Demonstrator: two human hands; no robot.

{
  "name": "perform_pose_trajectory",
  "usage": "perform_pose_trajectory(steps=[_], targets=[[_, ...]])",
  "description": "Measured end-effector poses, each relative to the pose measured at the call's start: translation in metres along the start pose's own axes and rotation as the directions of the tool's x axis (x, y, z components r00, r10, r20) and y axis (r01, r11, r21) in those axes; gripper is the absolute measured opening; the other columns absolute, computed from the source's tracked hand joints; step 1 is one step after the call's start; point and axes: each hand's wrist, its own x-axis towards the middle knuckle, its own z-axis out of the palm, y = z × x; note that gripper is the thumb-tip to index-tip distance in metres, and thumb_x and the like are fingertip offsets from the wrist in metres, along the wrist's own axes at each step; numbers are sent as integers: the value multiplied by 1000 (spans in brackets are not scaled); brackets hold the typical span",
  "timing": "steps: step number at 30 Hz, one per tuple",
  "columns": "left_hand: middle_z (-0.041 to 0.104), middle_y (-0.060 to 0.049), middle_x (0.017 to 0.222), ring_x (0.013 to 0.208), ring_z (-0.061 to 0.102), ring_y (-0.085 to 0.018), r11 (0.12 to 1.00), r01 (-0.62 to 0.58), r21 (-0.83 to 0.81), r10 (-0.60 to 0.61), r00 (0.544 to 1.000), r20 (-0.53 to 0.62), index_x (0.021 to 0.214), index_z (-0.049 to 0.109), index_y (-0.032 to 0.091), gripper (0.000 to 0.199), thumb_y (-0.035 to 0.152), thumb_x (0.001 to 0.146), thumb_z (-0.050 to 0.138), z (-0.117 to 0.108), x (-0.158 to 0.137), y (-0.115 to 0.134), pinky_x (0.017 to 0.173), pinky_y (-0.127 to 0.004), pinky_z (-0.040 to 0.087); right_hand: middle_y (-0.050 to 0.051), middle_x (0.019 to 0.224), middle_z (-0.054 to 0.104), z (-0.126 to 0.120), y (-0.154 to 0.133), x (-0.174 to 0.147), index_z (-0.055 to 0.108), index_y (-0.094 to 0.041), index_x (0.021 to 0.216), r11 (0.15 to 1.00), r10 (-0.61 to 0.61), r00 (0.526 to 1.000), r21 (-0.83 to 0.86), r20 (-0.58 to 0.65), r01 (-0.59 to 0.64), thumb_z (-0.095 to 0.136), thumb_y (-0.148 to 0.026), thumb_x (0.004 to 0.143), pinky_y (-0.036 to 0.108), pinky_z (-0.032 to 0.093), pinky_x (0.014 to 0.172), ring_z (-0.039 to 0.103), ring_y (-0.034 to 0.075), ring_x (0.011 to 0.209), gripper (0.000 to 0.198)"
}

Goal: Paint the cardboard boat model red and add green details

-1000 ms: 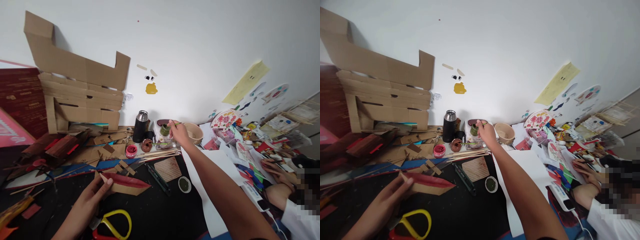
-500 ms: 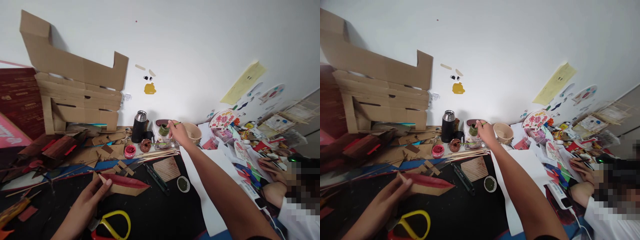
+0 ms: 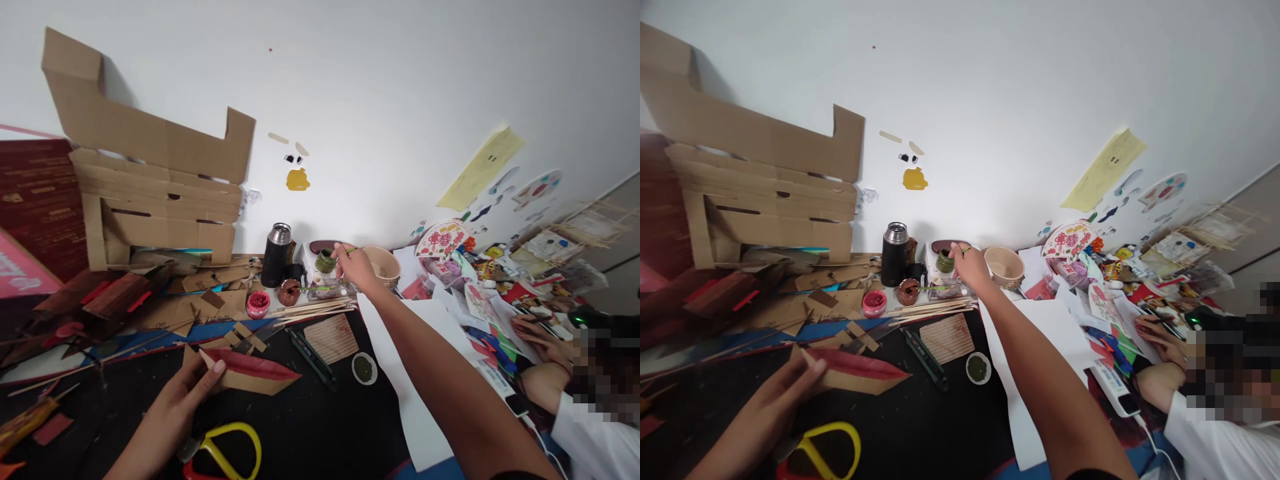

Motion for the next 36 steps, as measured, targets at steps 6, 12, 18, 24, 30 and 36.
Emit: perform_pose_trajectory(steps=[6, 12, 18, 24, 30, 36], targets=[[86, -13, 124, 123, 79, -42, 998, 1, 56, 0, 1000, -13, 121, 79, 21, 77, 82, 75, 83, -1, 0, 0, 108, -49, 62, -5, 58, 64, -1, -6, 1, 70, -23, 94, 1000, -2, 1000, 20, -12, 2, 50, -38, 112, 25, 46, 49, 68, 17, 47, 31], [84, -14, 131, 127, 77, -41, 1000, -2, -4, 2, 1000, 28, 123, 78, 22, 73, 79, 78, 83, -1, 3, -4, 114, -49, 59, -5, 55, 64, 0, -3, -2, 68, -24, 92, 1000, 10, 1000, 22, 2, -10, 51, -40, 111, 24, 45, 47, 66, 16, 46, 30], [85, -14, 130, 126, 78, -41, 1000, 22, 7, -22, 1000, 2, 124, 78, 21, 76, 80, 76, 84, -1, 4, -5, 110, -47, 61, -6, 49, 60, 7, -3, 3, 66, -25, 88, 1000, 11, 1000, 29, 29, -12, 55, -46, 111, 24, 44, 45, 62, 16, 41, 33], [87, -12, 124, 124, 78, -42, 999, 39, -2, -39, 999, -16, 120, 81, 22, 77, 81, 71, 87, 1, 1, 1, 111, -49, 61, -3, 56, 63, 1, -3, 1, 63, -24, 87, 996, 19, 1000, 86, 1, -19, 43, -59, 113, 23, 47, 46, 68, 16, 47, 48], [88, -11, 117, 120, 80, -42, 999, 40, -23, -41, 999, -27, 120, 82, 23, 76, 80, 70, 88, 3, 0, 3, 110, -49, 62, -6, 42, 55, 8, -1, 5, 65, -24, 80, 999, 37, 999, 35, 15, -38, 51, -51, 112, 24, 43, 46, 59, 16, 38, 45], [88, -10, 116, 117, 81, -42, 999, 42, -8, -43, 999, -11, 120, 82, 25, 74, 81, 72, 86, 2, -1, 1, 102, -48, 67, -5, 58, 63, 4, -7, 7, 67, -23, 90, 998, 14, 1000, 58, -5, -13, 49, -53, 113, 23, 46, 45, 68, 16, 46, 42]])
